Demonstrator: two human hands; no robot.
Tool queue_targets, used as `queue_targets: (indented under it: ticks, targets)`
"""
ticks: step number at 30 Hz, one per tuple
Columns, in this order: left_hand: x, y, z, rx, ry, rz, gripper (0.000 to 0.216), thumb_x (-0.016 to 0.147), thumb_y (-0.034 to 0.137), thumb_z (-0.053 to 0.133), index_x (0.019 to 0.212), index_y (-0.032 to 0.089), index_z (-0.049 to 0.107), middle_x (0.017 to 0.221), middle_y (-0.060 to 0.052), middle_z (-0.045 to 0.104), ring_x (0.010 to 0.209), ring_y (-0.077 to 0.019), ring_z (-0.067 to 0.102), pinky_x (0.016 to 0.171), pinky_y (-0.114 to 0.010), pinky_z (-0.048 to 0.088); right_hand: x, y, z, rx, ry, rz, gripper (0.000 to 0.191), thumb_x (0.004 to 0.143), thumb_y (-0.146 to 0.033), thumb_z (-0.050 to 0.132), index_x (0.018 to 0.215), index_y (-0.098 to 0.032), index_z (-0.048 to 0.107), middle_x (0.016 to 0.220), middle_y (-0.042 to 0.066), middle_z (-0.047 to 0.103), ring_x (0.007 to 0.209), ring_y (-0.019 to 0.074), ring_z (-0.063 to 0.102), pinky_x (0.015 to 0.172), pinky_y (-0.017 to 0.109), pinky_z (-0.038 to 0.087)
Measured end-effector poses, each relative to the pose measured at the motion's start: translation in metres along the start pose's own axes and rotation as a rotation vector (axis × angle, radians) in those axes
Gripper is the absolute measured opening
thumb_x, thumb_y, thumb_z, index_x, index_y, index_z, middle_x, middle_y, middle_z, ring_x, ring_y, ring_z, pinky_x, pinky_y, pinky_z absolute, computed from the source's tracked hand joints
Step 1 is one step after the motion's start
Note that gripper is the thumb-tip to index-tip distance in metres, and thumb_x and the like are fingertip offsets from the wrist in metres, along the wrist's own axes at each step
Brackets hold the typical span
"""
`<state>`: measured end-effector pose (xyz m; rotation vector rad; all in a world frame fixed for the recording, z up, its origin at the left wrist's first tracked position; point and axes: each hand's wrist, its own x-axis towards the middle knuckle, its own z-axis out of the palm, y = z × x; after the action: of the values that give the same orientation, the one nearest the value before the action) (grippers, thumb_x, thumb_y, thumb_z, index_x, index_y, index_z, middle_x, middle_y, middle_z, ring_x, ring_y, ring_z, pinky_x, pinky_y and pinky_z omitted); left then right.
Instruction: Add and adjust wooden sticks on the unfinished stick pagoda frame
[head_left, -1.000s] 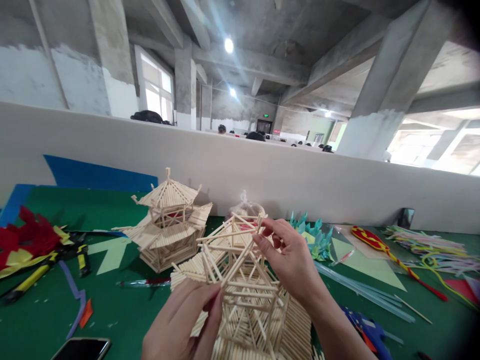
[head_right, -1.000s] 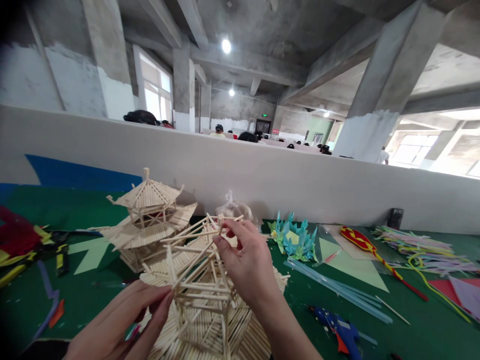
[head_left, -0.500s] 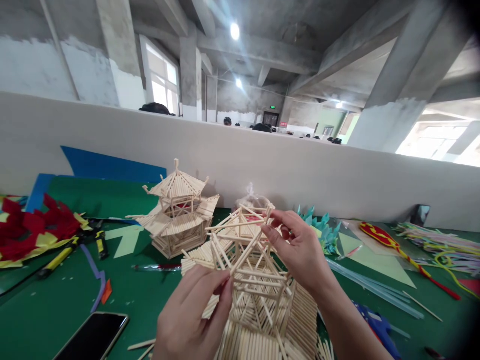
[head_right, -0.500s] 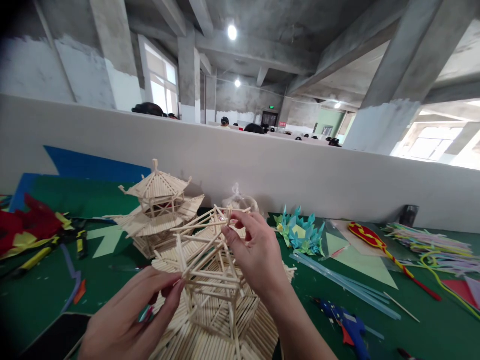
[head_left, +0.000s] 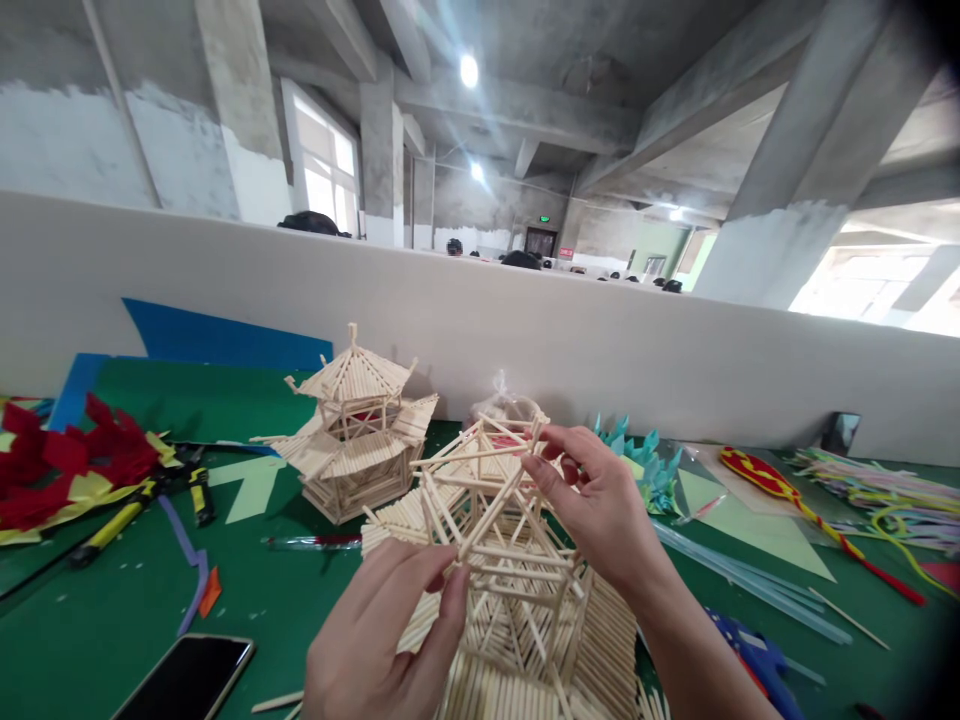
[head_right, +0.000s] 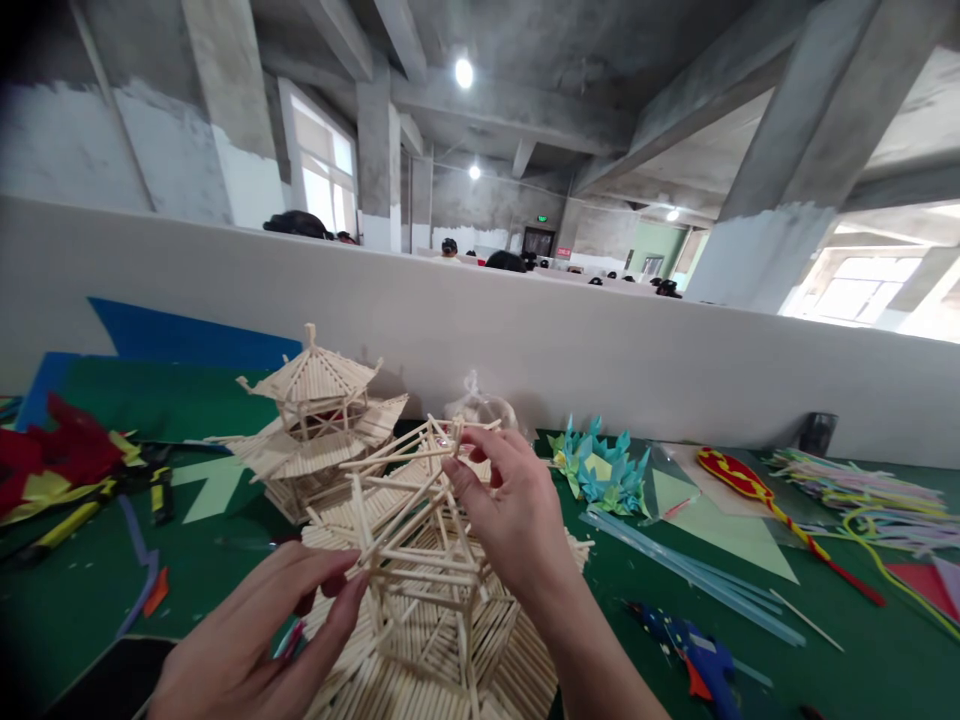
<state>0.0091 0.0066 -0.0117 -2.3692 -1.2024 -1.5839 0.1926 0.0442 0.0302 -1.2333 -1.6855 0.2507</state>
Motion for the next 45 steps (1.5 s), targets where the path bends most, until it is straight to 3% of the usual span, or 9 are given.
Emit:
queue_targets:
  ticks: [10, 45]
  targets:
    - [0.0002, -0.0013, -0.0011, -0.049, -0.02, 0.031, 0.013, 0.074, 0.012, 0.057, 0.087, 0.015, 0.056, 0.077, -0.001, 0.058, 0.072, -0.0081, 0.055, 0.065, -0.016, 0.045, 0.0001, 0.0004, 0.0013, 0.011, -0.001, 0.002, 0.017, 0.079, -0.028, 0.053, 0.096, -0.025, 0.058, 0.079, -0.001, 0.052, 0.06, 0.0094, 0.042, 0.055, 0.025, 0.038]
    - [0.0001, -0.0008, -0.0012, -0.054, -0.04, 0.033, 0.014, 0.074, 0.011, 0.057, 0.087, 0.016, 0.055, 0.078, -0.001, 0.059, 0.073, -0.009, 0.056, 0.066, -0.017, 0.045, -0.0002, -0.0001, 0.0003, -0.001, 0.0, 0.002, 0.019, 0.079, -0.029, 0.052, 0.096, -0.024, 0.058, 0.078, 0.0, 0.052, 0.057, 0.0095, 0.041, 0.054, 0.026, 0.038]
